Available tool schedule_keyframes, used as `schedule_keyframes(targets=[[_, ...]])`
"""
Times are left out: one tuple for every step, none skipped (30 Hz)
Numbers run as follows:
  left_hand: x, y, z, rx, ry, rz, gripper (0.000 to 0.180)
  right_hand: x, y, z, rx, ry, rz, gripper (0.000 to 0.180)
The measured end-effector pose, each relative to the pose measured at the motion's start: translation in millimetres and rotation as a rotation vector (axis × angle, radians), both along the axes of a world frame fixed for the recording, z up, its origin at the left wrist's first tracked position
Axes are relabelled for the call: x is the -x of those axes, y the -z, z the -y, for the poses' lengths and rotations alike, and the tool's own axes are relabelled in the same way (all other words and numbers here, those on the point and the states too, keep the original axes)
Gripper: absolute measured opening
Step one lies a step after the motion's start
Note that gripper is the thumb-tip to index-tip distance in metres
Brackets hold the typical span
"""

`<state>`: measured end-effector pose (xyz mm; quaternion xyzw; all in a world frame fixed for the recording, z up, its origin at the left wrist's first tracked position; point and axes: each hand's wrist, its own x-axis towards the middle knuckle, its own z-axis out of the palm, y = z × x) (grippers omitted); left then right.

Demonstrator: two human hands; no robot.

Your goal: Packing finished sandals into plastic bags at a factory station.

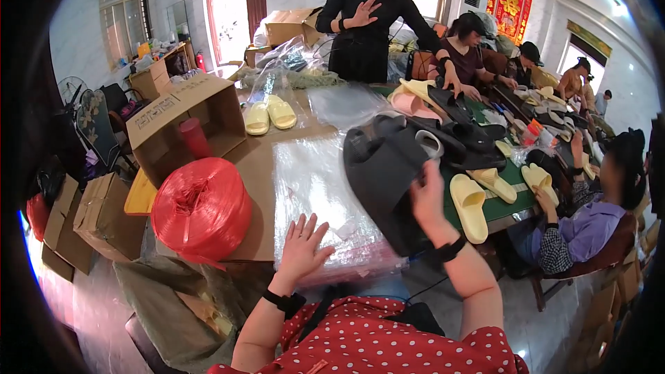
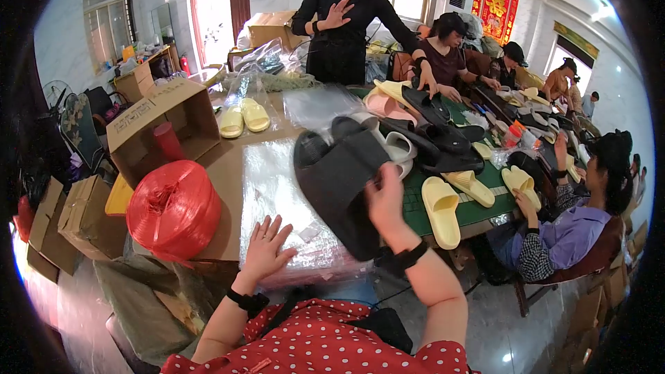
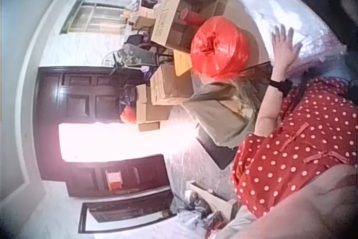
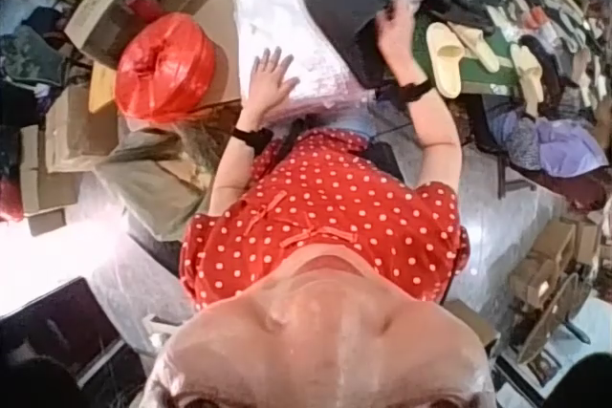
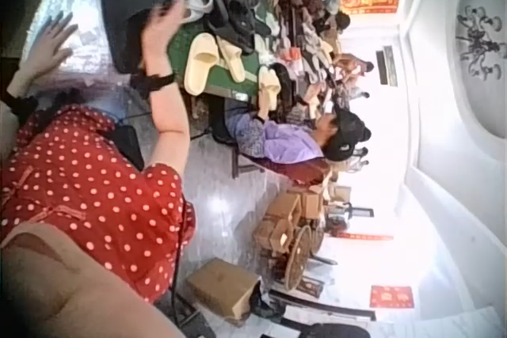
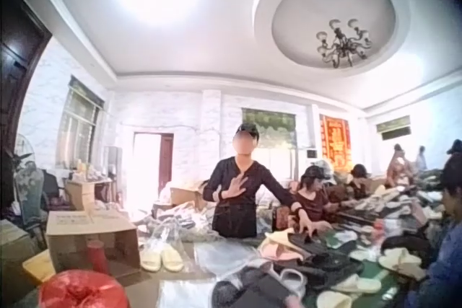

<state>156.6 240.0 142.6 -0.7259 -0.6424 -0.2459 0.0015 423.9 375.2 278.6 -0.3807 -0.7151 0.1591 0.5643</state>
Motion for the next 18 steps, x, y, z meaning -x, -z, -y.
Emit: schedule_keyframes(targets=[[-0.7, 0.0, 0.2, -0.001, -0.006, -0.002, 0.063, 15.8, 6.9, 12.6, 0.031, -0.021, 0.081, 0.024], [-2.0, -1.3, -0.9, 0.004, -0.001, -0.017, 0.063, 29.5, 16.1, 21.6, 0.051, -0.071, 0.056, 0.024], [-2.2, -1.3, -2.0, 0.012, 0.000, -0.034, 0.062, 43.1, 28.5, 25.0, 0.074, -0.125, 0.029, 0.024], [-1.4, -0.8, -0.8, -0.007, 0.005, -0.053, 0.063, 56.7, 39.9, 26.3, 0.075, -0.134, 0.023, 0.023], [-0.6, 0.1, -0.2, -0.006, -0.005, -0.055, 0.063, 69.5, 51.5, 24.0, 0.081, -0.144, 0.017, 0.023], [-0.6, 0.0, 0.2, 0.006, -0.008, -0.065, 0.061, 79.8, 59.0, 20.6, 0.110, -0.175, -0.035, 0.024], [-1.2, 0.4, 0.3, 0.019, -0.010, -0.075, 0.060, 86.1, 70.0, 14.1, 0.190, -0.132, 0.001, 0.025], [-2.4, 2.8, -1.5, -0.036, 0.009, -0.029, 0.059, 90.5, 85.1, 4.7, 0.199, -0.109, 0.045, 0.028], [-2.5, 2.0, -1.8, -0.036, 0.007, -0.029, 0.059, 93.7, 96.5, -1.6, 0.207, -0.086, 0.089, 0.032], [-2.8, 0.7, -1.8, -0.035, 0.016, -0.029, 0.059, 92.6, 110.1, -2.5, 0.117, 0.002, 0.297, 0.036], [-2.2, 1.2, -0.7, -0.032, 0.021, -0.026, 0.059, 93.8, 111.6, 2.5, 0.025, 0.086, 0.507, 0.041], [-1.9, 3.1, -0.7, -0.053, 0.008, -0.029, 0.058, 94.5, 112.8, 6.6, 0.016, 0.099, 0.582, 0.047], [-0.3, 3.7, -0.6, -0.050, 0.004, -0.026, 0.058, 96.1, 112.9, 7.9, 0.018, 0.095, 0.586, 0.047], [0.2, 2.5, 0.1, -0.046, 0.007, -0.036, 0.057, 95.5, 111.1, 10.7, 0.021, 0.119, 0.605, 0.046], [0.7, 1.7, 0.0, -0.040, 0.010, -0.046, 0.057, 95.6, 110.6, 11.7, 0.024, 0.143, 0.625, 0.045], [1.2, 2.1, -1.5, -0.034, 0.012, -0.041, 0.057, 97.3, 112.0, 10.7, 0.030, 0.143, 0.630, 0.045], [1.7, 2.3, -1.6, -0.034, 0.006, -0.044, 0.057, 100.0, 114.3, 10.4, 0.019, 0.158, 0.638, 0.042], [1.3, 2.4, -1.2, -0.035, -0.001, -0.046, 0.057, 100.9, 115.9, 10.1, 0.008, 0.173, 0.646, 0.039]])
